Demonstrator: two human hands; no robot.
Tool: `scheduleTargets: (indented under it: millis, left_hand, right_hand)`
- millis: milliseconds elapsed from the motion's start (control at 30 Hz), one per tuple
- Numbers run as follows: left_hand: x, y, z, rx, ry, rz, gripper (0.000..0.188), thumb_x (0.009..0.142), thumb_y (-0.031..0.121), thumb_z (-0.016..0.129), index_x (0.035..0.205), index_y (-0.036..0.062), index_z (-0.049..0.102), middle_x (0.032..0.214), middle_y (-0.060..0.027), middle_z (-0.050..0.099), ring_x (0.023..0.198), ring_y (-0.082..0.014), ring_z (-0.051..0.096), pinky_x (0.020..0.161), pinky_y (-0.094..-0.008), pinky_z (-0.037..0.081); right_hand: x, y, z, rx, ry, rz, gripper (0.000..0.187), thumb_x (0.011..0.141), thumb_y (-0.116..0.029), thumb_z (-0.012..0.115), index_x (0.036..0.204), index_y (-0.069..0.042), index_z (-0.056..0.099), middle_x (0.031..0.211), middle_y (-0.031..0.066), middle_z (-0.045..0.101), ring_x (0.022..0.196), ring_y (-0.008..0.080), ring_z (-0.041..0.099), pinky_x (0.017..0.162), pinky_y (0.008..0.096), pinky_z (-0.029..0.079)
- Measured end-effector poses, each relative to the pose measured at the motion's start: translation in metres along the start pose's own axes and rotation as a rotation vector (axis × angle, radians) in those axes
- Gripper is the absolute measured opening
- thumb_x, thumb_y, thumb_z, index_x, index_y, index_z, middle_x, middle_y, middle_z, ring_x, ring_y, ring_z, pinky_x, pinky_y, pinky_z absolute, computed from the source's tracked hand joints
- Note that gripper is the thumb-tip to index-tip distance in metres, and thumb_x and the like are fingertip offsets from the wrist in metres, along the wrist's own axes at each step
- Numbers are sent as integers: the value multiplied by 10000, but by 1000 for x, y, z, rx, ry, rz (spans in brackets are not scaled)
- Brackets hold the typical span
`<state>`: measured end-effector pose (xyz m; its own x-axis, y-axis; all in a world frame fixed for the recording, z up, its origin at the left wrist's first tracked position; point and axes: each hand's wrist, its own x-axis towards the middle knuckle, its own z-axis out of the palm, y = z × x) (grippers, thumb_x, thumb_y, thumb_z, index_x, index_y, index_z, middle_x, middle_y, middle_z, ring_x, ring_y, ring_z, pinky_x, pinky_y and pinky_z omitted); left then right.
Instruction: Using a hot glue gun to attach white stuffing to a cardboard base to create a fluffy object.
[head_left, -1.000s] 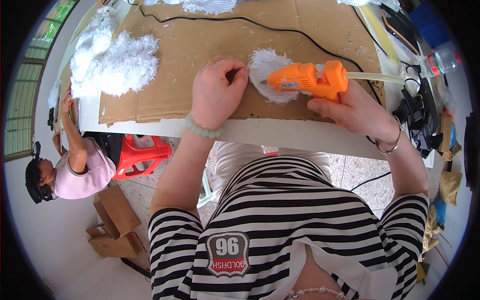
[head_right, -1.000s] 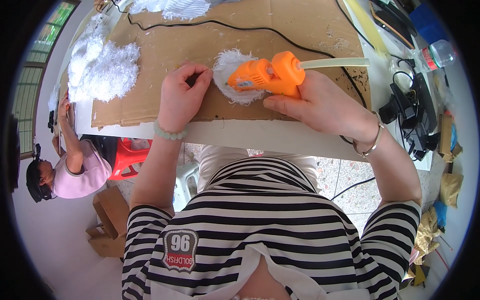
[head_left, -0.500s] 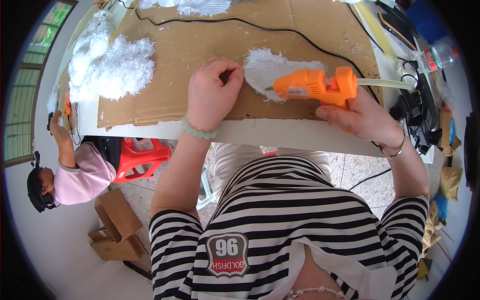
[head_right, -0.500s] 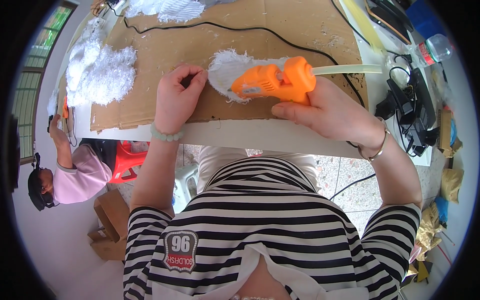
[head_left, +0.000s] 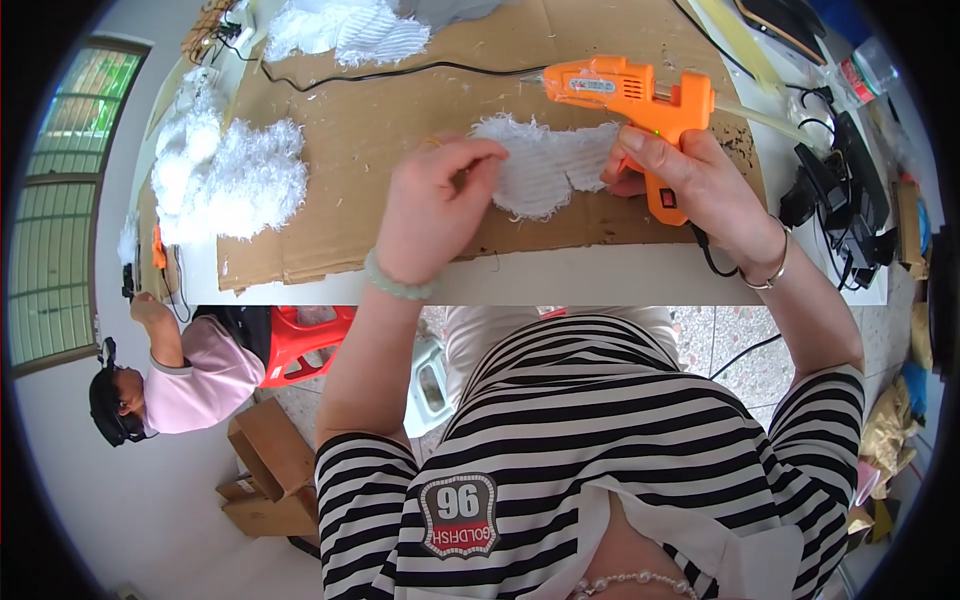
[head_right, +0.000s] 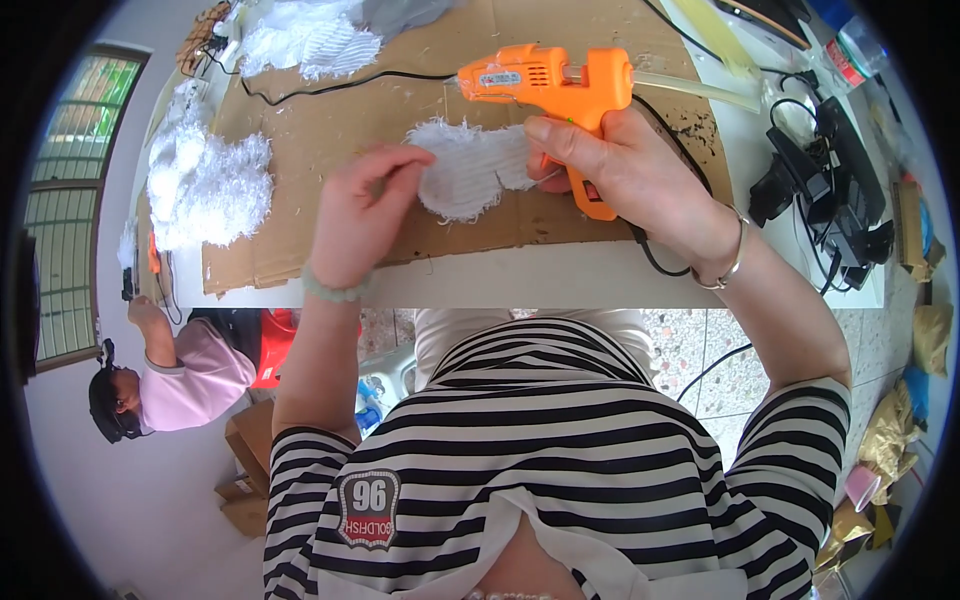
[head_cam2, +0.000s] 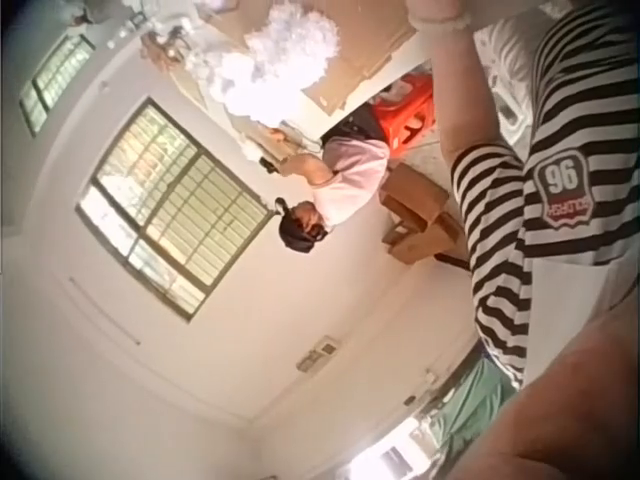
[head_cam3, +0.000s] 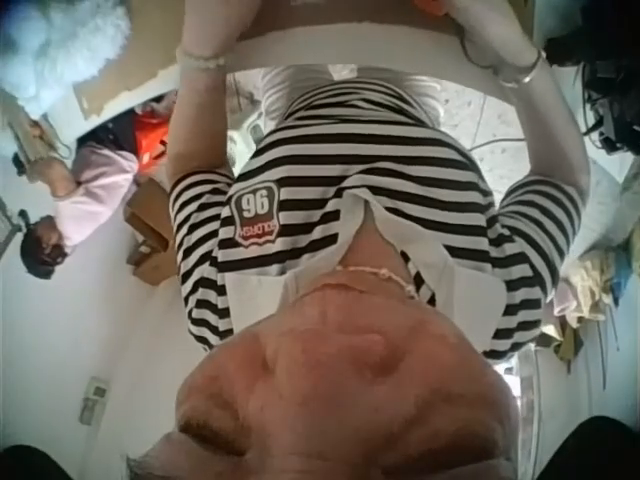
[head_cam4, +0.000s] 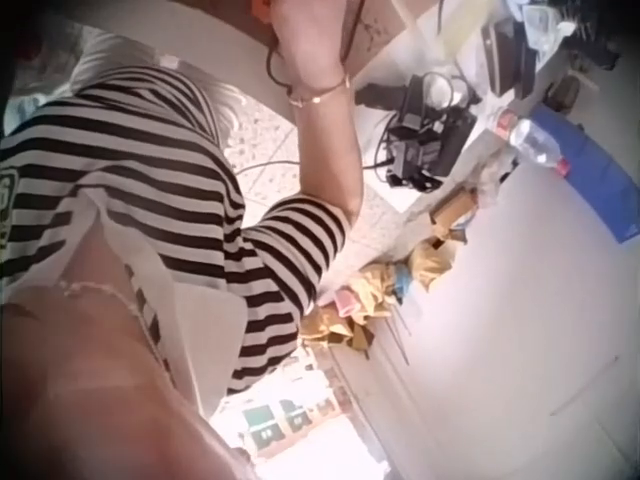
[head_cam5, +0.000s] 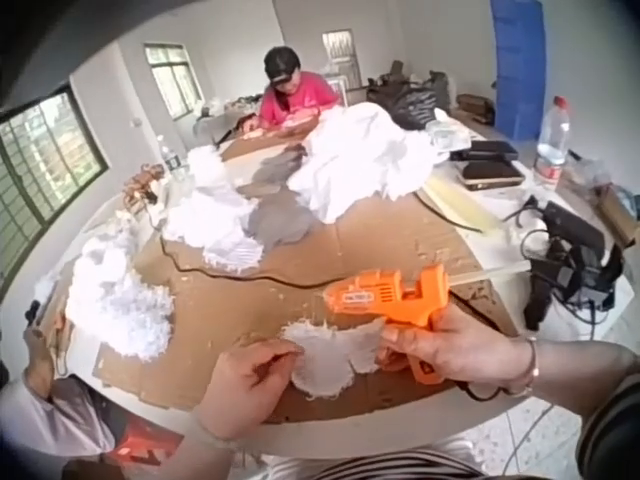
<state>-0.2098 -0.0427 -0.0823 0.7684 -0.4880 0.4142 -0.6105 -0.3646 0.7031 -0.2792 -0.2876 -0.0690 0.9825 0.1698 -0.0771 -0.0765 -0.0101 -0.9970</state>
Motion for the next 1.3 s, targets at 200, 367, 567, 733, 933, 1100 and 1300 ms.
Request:
scheduleTargets:
  millis: [200, 367, 567, 733, 933, 1100, 1300]
  left_hand:
    - [-1, 0, -29, 258, 106, -14, 59, 744, 28, 661, 802, 27, 652, 704, -101, 614, 638, -256, 565, 661, -334, 457]
    - [-16, 1, -16, 418, -30, 11, 66, 719, 41, 688, 768, 49, 644, 689, -87, 604, 632, -265, 554, 690, -355, 442]
    - [-7, 5, 2, 335, 3, 61, 83, 705, 49, 702, 763, 60, 644, 676, -75, 595, 645, -261, 556, 699, -364, 438]
    - [2, 12, 0, 393, -109, 121, 93, 717, 45, 705, 794, 50, 653, 702, -84, 611, 686, -256, 577, 712, -345, 451]
    - [-1, 15, -23, 41, 68, -147, 96, 794, 16, 639, 882, 29, 676, 816, -113, 644, 768, -252, 608, 733, -331, 472]
    - [-11, 8, -16, 518, -83, 125, 198, 764, -53, 574, 923, 16, 670, 818, -127, 617, 802, -298, 580, 783, -360, 448]
    - [-8, 6, -5, 593, -143, 274, 283, 711, -80, 556, 940, 36, 676, 836, -100, 605, 812, -301, 563, 790, -392, 433]
  right_hand:
    - [1, 10, -2, 74, 12, -1, 379, 956, -368, 506, 923, -1, 597, 878, 55, 608, 843, 143, 606, 793, 280, 513]
    - [1, 10, -1, 109, 18, 23, 379, 949, -367, 518, 946, 3, 599, 886, 59, 612, 856, 148, 612, 794, 280, 520]
    - [0, 11, -1, 126, 38, 25, 362, 948, -360, 523, 951, -6, 597, 891, 60, 609, 853, 141, 610, 791, 277, 519]
    - [0, 10, -1, 154, 19, 12, 357, 950, -360, 521, 961, -10, 589, 904, 57, 598, 859, 140, 604, 785, 277, 517]
    - [0, 12, -5, 131, 7, 12, 371, 950, -375, 515, 943, -11, 584, 887, 53, 589, 848, 141, 596, 790, 277, 513]
    - [1, 12, -4, 132, 6, -4, 371, 952, -373, 513, 934, -9, 580, 876, 50, 582, 846, 138, 591, 782, 273, 508]
    - [0, 10, -2, 129, 21, 5, 366, 952, -370, 512, 937, -9, 575, 888, 52, 581, 853, 136, 591, 776, 271, 512]
